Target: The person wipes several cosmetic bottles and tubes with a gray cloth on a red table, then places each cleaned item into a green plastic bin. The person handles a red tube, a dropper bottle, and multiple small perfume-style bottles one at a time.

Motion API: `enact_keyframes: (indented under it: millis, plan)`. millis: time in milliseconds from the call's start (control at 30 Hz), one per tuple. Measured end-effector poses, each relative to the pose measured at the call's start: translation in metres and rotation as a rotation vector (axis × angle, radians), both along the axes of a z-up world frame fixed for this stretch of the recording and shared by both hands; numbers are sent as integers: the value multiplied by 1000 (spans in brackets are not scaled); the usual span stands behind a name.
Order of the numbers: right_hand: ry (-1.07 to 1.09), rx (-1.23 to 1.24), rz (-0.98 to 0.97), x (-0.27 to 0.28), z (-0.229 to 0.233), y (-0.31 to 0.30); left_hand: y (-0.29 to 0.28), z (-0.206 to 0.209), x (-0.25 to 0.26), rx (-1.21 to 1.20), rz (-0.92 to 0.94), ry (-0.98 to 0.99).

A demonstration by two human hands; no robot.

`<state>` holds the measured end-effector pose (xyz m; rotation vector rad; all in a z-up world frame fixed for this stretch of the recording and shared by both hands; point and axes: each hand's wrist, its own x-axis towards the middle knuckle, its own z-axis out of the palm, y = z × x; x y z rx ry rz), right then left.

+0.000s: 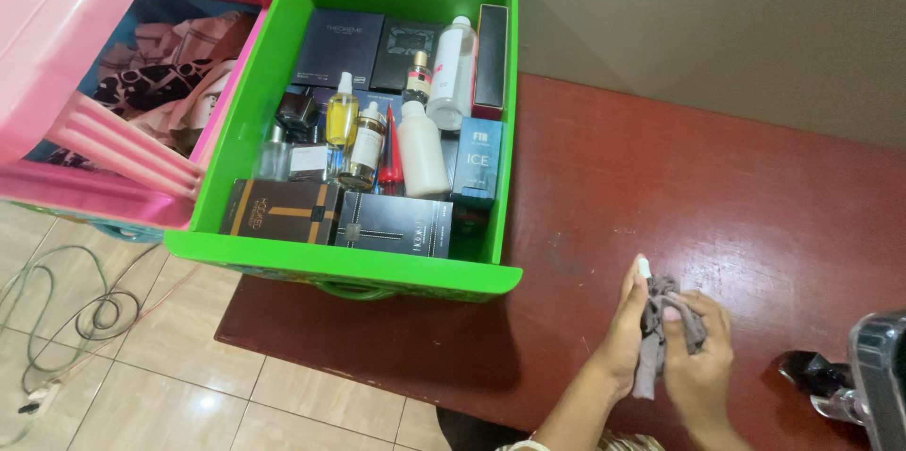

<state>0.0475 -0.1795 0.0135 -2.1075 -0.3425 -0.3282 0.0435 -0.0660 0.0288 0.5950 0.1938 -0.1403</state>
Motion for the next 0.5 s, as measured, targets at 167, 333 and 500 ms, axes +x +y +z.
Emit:
enact_keyframes:
  millis: [167, 333, 500]
  plan:
    - [113, 28, 0, 7, -8, -10, -4, 7, -2, 354, -78, 23]
    - [346, 291, -95, 21, -12, -22, -9, 14, 0, 393, -98, -39]
    - [68, -5, -42, 5, -12, -25, -10, 17, 0, 362, -27, -39]
